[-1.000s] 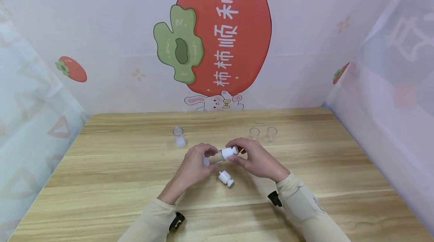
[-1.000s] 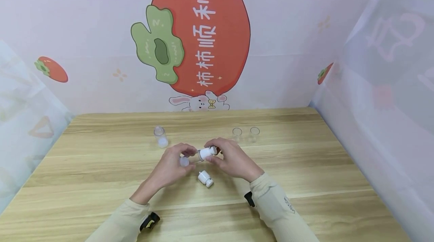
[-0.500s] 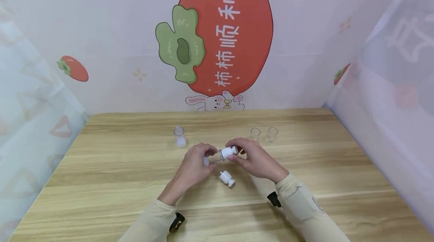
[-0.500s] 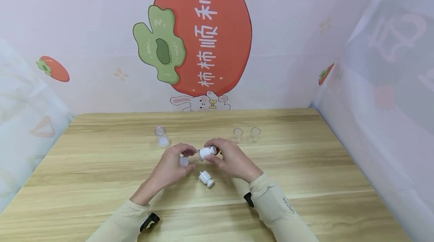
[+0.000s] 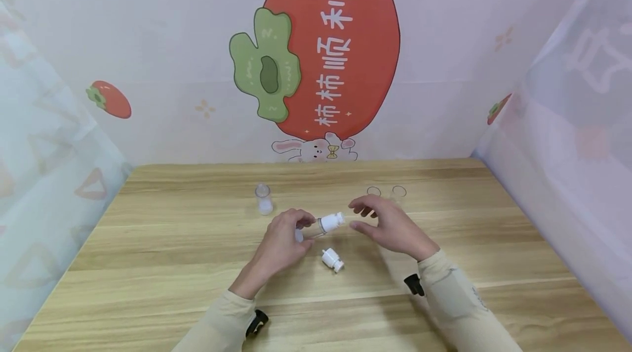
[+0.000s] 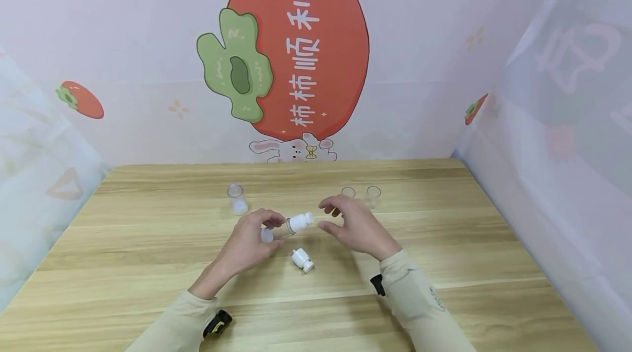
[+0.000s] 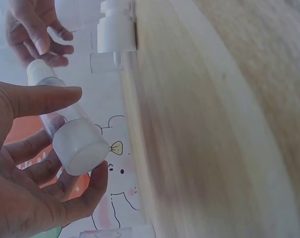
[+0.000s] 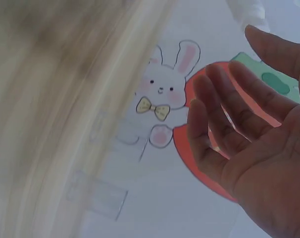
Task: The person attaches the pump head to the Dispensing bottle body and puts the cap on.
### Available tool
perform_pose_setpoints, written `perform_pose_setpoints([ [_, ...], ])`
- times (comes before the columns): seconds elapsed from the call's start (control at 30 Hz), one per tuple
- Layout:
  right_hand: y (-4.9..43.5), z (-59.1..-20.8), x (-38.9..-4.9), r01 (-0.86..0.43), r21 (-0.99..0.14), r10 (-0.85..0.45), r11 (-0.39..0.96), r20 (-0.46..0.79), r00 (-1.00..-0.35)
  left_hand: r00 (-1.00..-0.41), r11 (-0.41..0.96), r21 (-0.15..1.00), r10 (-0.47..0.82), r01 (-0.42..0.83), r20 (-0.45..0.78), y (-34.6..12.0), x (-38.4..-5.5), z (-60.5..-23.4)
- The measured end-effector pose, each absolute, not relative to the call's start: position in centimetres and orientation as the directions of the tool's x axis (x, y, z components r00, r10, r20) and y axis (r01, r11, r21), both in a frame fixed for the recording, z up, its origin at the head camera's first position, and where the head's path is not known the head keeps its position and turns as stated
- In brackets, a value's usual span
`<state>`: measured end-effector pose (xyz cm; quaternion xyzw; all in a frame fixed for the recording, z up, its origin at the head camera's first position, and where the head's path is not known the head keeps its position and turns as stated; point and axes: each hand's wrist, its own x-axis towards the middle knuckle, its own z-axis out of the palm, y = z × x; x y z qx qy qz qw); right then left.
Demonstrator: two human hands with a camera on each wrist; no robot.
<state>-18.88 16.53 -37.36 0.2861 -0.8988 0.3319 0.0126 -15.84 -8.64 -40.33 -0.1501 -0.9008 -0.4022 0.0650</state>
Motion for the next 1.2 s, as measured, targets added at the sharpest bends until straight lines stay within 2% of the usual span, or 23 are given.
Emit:
perform_pose_setpoints([
  [0.5, 20.4, -36.9, -20.5, -0.458, -0.484, -0.384, 0.746, 0.25, -0.889, -0.947, 0.629, 0.707, 0.221, 0.322, 0.234, -8.7, -15.6, -40.0],
  [0.73, 22.0, -37.1, -21.6, -0.381, -0.454, -0.318, 0.806, 0.211, -0.924, -0.946, 0.629, 0.707, 0.222, 0.324, 0.236, -8.7, -15.5, -39.9],
  [1.2, 24.2, -37.6, -23.9, -0.309, -0.406, -0.26, 0.86, 0.171, -0.95, -0.945, 0.629, 0.705, 0.23, 0.327, 0.233, -8.7, -15.5, -40.0],
])
